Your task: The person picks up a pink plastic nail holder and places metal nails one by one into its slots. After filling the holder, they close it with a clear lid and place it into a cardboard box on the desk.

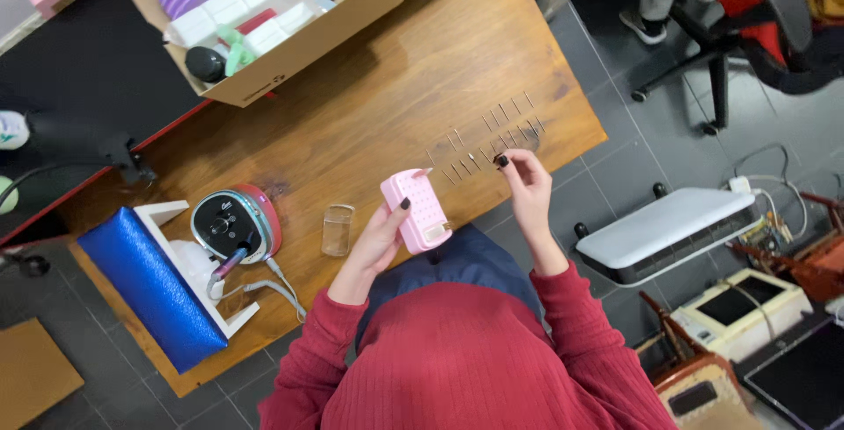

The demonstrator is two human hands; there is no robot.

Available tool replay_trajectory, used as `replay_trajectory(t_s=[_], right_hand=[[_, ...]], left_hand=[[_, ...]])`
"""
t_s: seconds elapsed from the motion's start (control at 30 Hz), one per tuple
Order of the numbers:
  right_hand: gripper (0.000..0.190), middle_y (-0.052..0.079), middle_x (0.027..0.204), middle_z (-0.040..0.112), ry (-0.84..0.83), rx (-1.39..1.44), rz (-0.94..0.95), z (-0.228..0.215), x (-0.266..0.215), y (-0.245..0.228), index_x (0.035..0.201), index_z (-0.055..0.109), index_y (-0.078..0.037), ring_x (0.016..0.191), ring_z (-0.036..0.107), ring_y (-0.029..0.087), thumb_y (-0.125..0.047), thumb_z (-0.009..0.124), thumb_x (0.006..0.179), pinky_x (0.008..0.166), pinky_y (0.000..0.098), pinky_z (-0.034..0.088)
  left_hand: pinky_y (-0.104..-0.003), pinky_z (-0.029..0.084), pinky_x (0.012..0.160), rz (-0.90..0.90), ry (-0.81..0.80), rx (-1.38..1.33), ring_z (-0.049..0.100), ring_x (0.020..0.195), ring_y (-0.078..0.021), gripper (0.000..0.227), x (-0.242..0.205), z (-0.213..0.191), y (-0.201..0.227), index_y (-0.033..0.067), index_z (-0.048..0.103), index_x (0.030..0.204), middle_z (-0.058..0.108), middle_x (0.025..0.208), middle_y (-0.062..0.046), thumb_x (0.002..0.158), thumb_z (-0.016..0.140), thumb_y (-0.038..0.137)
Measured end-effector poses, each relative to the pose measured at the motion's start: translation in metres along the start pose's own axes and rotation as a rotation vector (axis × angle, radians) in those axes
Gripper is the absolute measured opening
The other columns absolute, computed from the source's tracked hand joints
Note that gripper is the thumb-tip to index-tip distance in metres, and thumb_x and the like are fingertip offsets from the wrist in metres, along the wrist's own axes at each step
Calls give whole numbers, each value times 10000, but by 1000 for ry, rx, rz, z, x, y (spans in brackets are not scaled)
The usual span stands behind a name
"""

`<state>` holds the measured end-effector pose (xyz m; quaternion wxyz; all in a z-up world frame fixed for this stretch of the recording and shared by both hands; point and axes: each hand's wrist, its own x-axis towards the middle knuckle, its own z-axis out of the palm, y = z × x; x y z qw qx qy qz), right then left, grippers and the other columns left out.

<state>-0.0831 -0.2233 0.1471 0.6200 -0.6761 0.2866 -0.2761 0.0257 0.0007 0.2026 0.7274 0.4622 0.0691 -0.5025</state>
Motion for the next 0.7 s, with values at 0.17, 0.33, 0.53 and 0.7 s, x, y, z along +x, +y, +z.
replay_trajectory(t_s=[0.17, 0.33, 0.53, 0.7], right_hand=[[118, -21, 971, 695, 173, -54, 160, -36, 16, 65, 1049, 736, -82, 913, 615, 63, -96, 784, 942, 883, 235, 513], [151, -33, 910, 710, 235, -215, 197, -75, 46, 148, 1014, 757, -128, 852, 624, 55, -132, 836, 884, 807, 226, 500], [205, -49, 809, 700, 233, -405, 197, -98, 88, 222, 949, 794, -183, 752, 620, 40, -105, 874, 778, 753, 209, 514], [223, -54, 802, 677, 167, -572, 189, -97, 118, 232, 929, 801, -226, 747, 621, 91, -137, 886, 743, 783, 271, 536]], left_hand=[[-431, 604, 883, -28, 95, -28, 690, 1128, -268, 605, 34, -55, -53, 10, 405, 1435, 655, 1253, -157, 982, 660, 320], [-464, 594, 893, -30, 93, -43, 665, 1161, -296, 624, 43, -61, -63, 12, 394, 1444, 634, 1267, -184, 975, 658, 327], [-487, 585, 901, -42, 137, -82, 646, 1191, -316, 630, 59, -39, -69, 14, 381, 1460, 617, 1300, -200, 975, 651, 313], [-512, 575, 919, -44, 176, -92, 629, 1216, -341, 616, 73, -5, -68, 12, 376, 1470, 598, 1331, -220, 985, 630, 294]])
